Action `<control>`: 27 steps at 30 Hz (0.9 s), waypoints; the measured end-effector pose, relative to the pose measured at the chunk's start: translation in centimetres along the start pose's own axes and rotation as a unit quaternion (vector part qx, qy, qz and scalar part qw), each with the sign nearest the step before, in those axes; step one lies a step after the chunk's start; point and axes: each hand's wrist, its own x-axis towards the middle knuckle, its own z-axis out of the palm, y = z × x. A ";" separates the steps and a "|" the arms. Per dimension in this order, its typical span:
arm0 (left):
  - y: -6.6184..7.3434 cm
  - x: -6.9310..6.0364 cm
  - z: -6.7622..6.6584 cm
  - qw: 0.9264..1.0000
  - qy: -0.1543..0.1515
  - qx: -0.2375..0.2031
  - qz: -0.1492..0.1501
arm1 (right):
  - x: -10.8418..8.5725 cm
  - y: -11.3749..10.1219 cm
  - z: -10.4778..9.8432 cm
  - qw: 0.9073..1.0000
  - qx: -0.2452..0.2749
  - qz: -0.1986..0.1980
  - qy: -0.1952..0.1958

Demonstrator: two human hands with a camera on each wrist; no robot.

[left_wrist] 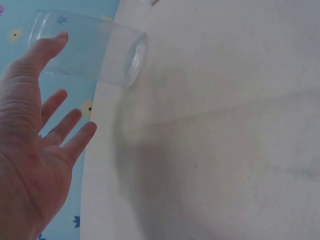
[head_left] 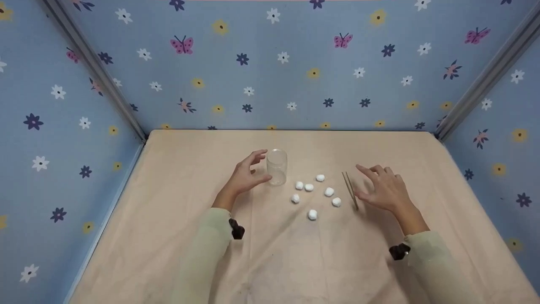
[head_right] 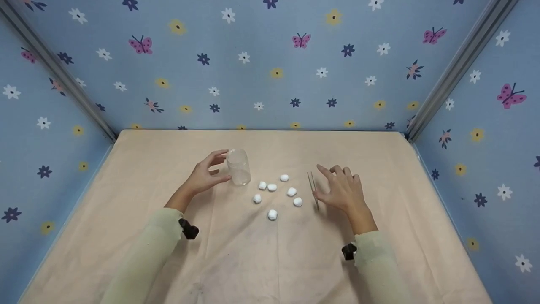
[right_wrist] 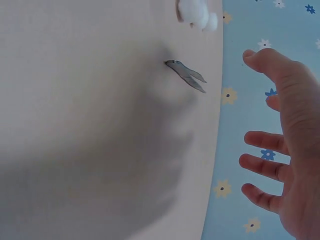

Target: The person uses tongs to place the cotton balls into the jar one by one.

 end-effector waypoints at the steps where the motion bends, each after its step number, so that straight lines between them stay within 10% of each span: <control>1: -0.1 0.1 0.1 1.000 0.000 -0.005 -0.001 | 0.0 0.0 0.1 1.000 -0.001 0.000 -0.001; 27: -1.9 0.7 2.6 0.996 0.012 -0.082 -0.028 | -1.0 -0.5 3.1 0.999 -0.008 -0.006 -0.033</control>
